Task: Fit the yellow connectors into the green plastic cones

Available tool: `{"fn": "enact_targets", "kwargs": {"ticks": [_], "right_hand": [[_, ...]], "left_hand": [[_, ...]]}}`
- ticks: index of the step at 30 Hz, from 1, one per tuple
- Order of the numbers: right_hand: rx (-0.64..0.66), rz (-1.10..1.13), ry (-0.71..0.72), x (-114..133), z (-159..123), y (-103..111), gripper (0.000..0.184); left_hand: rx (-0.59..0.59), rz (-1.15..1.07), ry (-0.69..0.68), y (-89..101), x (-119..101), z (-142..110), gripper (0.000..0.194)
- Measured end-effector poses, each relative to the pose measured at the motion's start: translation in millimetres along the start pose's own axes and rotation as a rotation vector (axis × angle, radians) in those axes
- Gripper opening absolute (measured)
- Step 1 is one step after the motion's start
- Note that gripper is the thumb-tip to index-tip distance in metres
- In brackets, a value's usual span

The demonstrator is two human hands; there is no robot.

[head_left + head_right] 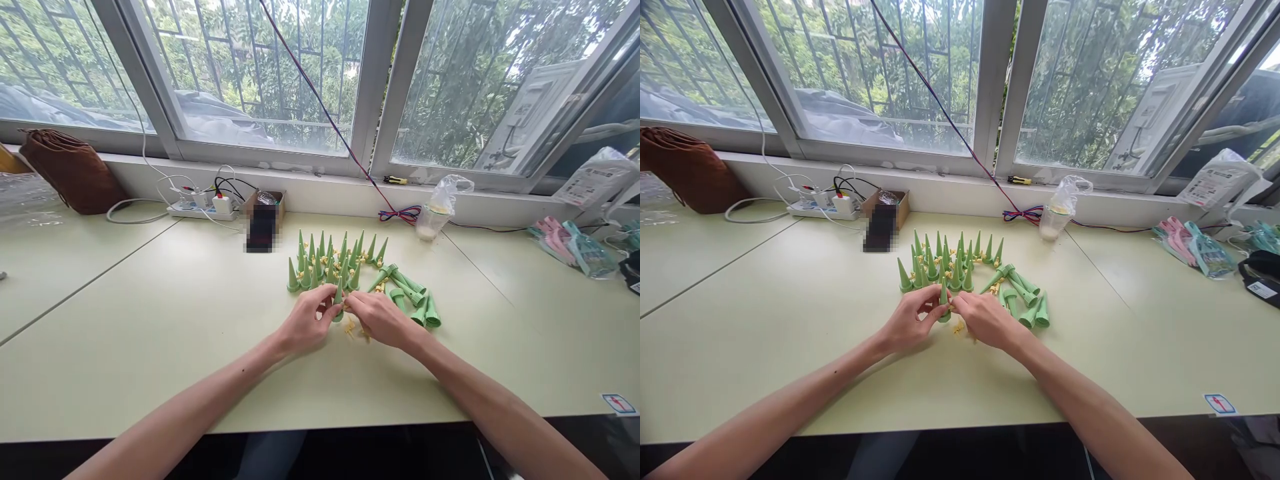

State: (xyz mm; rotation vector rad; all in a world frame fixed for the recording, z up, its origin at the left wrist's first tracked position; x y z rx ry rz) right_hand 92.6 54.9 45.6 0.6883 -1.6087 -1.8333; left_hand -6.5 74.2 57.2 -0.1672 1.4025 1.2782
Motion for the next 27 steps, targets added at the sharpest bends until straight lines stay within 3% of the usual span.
{"fn": "enact_targets", "kwargs": {"ticks": [18,24,27], "right_hand": [[-0.066,0.272,0.005,-7.6,-1.3,1.2,0.02],[-0.12,0.346,-0.029,-14.0,-0.1,0.7,0.025],[-0.149,0.393,-0.047,-15.5,-0.3,5.3,0.019]], "left_hand": [[0.005,0.095,-0.112,-1.7,-7.4,-2.1,0.015],[-0.05,-0.007,-0.006,4.0,1.2,-0.3,0.012],[-0.075,-0.085,0.038,7.6,5.5,1.0,0.015]]}}
Point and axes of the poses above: each hand's wrist, its own z-axis towards the middle knuckle, its own y-axis out of the back of the hand, x = y × z, the point moved 9 cm from there along z, towards the middle knuckle, and after that the axes turned 10 degrees about x, right-handed, at the moved point
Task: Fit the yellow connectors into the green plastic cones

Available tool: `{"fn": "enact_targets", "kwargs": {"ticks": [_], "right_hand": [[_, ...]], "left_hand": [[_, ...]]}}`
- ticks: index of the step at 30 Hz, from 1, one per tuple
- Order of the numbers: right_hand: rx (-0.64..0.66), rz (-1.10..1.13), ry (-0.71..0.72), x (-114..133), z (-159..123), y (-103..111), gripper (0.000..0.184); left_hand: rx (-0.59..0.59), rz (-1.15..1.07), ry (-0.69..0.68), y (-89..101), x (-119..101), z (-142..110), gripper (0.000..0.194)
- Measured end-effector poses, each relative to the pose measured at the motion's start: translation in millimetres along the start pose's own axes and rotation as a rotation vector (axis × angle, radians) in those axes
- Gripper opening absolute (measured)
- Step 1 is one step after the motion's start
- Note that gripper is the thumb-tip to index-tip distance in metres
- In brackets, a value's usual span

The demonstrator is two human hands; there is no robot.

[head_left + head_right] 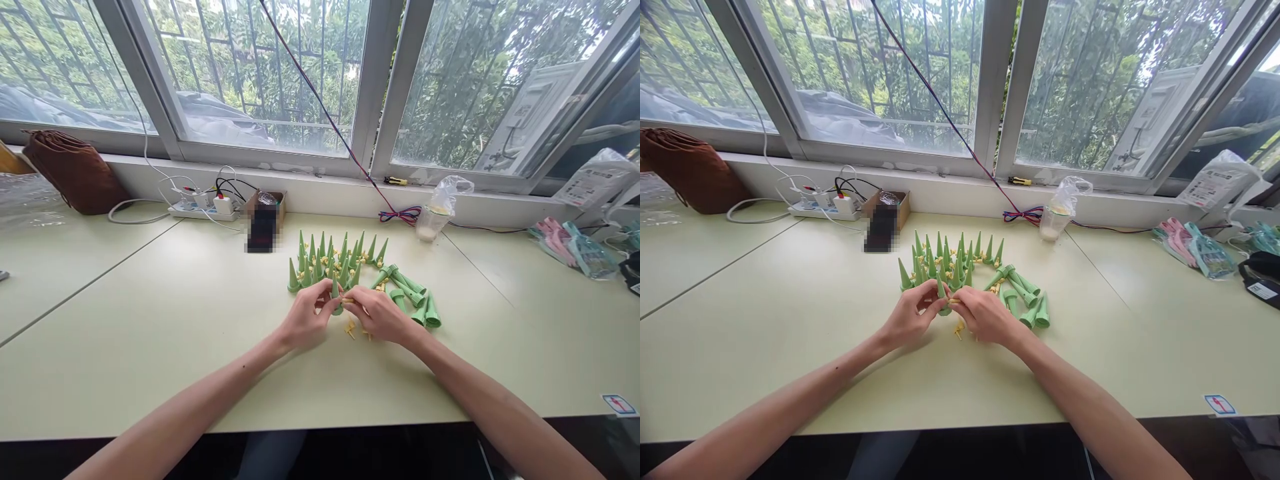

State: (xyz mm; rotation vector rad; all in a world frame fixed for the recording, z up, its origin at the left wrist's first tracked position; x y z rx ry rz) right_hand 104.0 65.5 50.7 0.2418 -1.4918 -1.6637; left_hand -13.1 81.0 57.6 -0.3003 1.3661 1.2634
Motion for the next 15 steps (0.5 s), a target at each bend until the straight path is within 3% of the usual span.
{"fn": "enact_targets", "kwargs": {"ticks": [15], "right_hand": [[-0.065,-0.036,0.051,6.1,-1.6,9.2,0.017]], "left_hand": [[0.007,-0.401,0.185,-0.4,22.1,3.8,0.032]]}}
Point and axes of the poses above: each hand's wrist, its own z-axis towards the middle knuckle, its own y-axis out of the back of the hand, x = y × z, the point moved 9 cm from there along z, towards the middle knuckle, and after that the axes turned 10 degrees about x, right-handed, at the moved point
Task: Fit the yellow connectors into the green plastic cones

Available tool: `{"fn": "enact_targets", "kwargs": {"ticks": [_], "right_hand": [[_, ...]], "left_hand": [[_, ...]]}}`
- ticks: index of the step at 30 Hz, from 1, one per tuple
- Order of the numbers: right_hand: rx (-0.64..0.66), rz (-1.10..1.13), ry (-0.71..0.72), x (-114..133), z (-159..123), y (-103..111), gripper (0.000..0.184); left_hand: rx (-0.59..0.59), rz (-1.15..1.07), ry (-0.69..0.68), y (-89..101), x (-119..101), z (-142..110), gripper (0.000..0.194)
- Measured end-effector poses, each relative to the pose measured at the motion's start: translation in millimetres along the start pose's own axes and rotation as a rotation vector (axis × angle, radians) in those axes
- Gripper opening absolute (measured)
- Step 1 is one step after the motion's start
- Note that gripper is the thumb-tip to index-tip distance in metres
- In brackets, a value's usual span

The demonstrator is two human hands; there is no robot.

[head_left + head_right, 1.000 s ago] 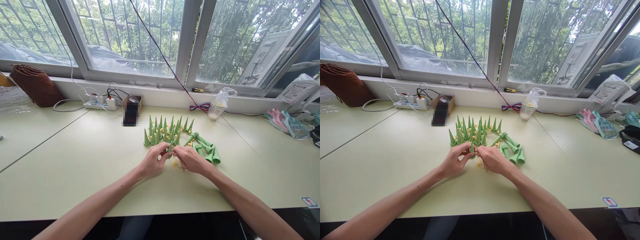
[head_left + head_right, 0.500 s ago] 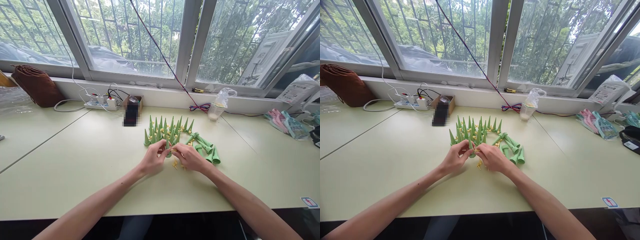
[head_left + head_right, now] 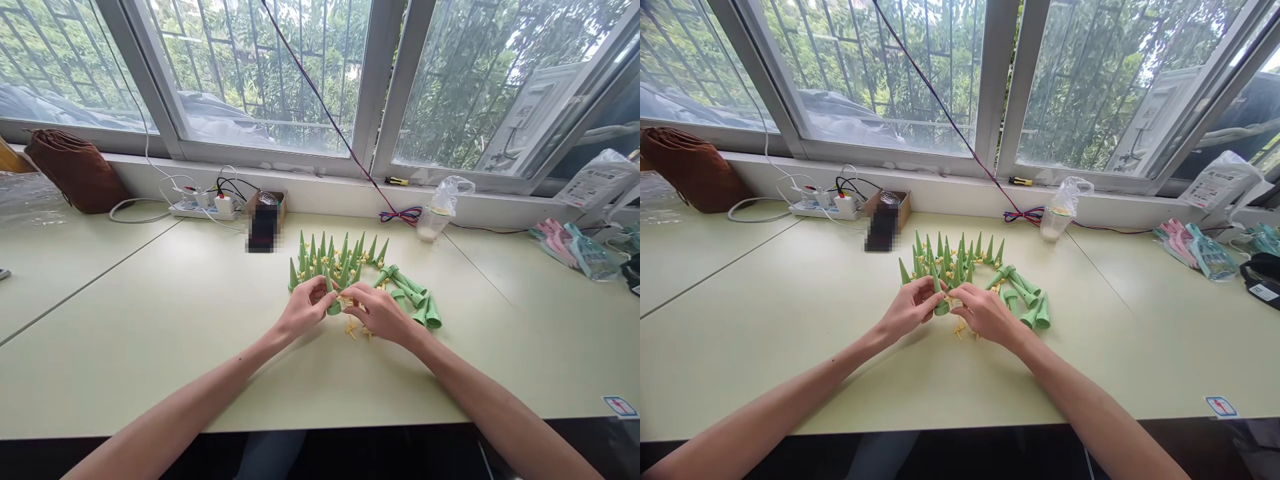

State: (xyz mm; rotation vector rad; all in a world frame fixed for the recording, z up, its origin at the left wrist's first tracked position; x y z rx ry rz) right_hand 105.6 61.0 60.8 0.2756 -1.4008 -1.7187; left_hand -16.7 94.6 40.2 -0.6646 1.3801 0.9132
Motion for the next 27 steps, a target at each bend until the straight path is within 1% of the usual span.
{"fn": "enact_targets", "kwargs": {"ticks": [5,11,18,27], "right_hand": [[-0.035,0.011,0.019,0.6,0.4,2.1,0.013],[-0.066,0.084,0.041,0.9,0.5,4.9,0.014],[-0.065,0.121,0.066,-1.2,-0.4,3.5,0.016],[-0.019,0.177,0.053,-5.1,0.5,-2.1,0.019]], "left_hand": [[0.052,-0.055,0.041,-3.2,1.2,-0.7,0.031],[0.097,-0.09,0.056,-4.3,1.3,-2.0,0.028],[0.138,-0.078,0.086,-7.6,3.1,-2.4,0.029],[0.142,-0.022,0.073,-8.8,5.5,-2.4,0.03]]}}
Point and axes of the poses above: each hand's wrist, its own z-axis towards the middle knuckle, its own y-axis out of the back of the hand, x = y × z, the point moved 9 cm from there along z, towards the middle knuckle, and after that the axes turned 10 degrees about x, right-handed, at the moved point
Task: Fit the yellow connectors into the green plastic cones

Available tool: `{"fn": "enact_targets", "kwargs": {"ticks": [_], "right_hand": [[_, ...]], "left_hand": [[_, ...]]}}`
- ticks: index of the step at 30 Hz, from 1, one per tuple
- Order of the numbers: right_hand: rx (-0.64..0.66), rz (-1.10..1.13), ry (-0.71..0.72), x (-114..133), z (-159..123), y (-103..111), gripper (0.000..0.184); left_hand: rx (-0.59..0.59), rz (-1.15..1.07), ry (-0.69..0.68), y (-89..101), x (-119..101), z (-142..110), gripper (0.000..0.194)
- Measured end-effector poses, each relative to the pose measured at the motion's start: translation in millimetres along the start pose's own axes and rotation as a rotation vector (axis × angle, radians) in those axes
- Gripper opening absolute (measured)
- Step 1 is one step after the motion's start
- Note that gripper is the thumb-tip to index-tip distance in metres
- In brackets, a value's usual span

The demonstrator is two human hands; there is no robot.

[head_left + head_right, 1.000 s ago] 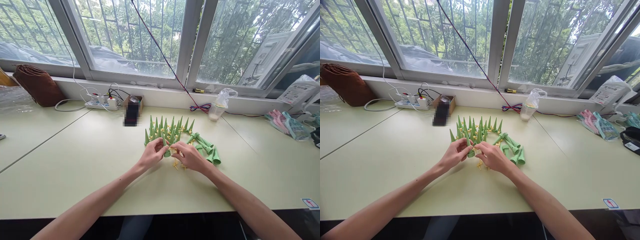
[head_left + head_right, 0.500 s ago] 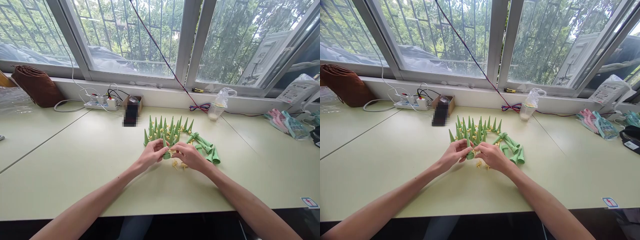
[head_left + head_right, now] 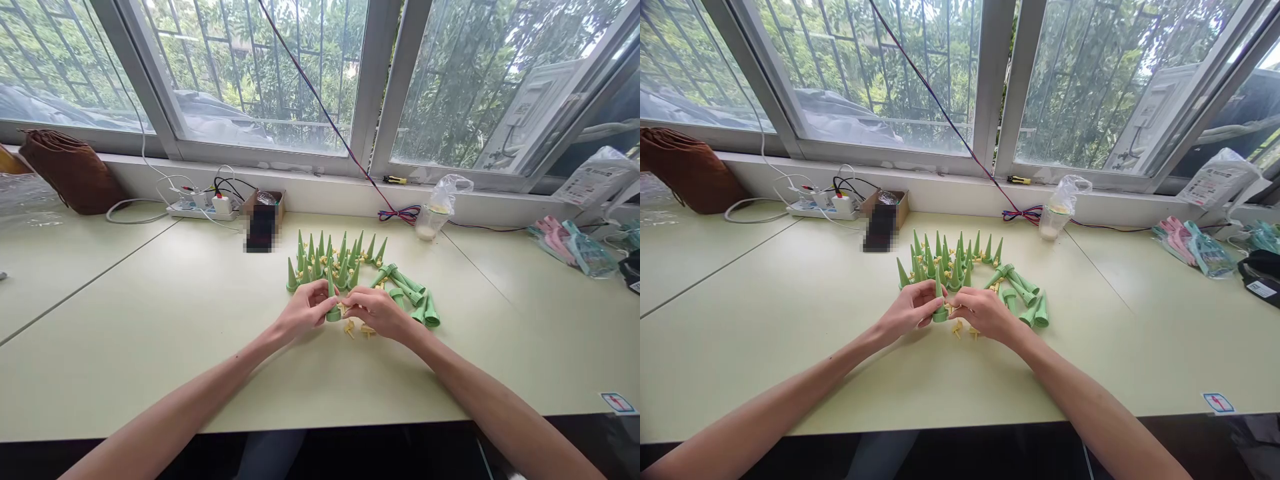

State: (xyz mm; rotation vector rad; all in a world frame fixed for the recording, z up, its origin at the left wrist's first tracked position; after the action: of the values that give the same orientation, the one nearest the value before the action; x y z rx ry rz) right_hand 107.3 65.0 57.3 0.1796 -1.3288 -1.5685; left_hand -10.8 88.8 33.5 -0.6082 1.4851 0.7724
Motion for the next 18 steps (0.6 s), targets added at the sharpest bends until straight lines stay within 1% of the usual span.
{"fn": "enact_targets", "kwargs": {"ticks": [8,12,18], "right_hand": [[0.013,-0.005,-0.008,0.0,0.0,-0.1,0.026],[0.007,-0.003,-0.015,0.3,0.1,0.8,0.024],[0.015,-0.011,-0.043,-3.7,-0.1,-1.2,0.031]], "left_hand": [[-0.016,0.151,-0.108,-1.2,-8.8,-0.8,0.025],[-0.019,0.202,-0.127,-4.0,-14.4,-3.2,0.024],[-0.019,0.269,-0.164,-8.5,-20.0,-5.3,0.021]]}}
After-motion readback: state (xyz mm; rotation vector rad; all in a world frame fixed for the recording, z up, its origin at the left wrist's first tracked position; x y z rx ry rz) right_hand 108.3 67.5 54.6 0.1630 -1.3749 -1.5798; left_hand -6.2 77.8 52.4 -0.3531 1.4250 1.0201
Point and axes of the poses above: each hand's wrist, its own z-axis towards the middle knuckle, its own y-axis out of the back of the hand, x = y × z, the point moved 9 cm from there along z, towards the middle knuckle, and after that the axes turned 10 degrees about x, right-handed, at the moved point
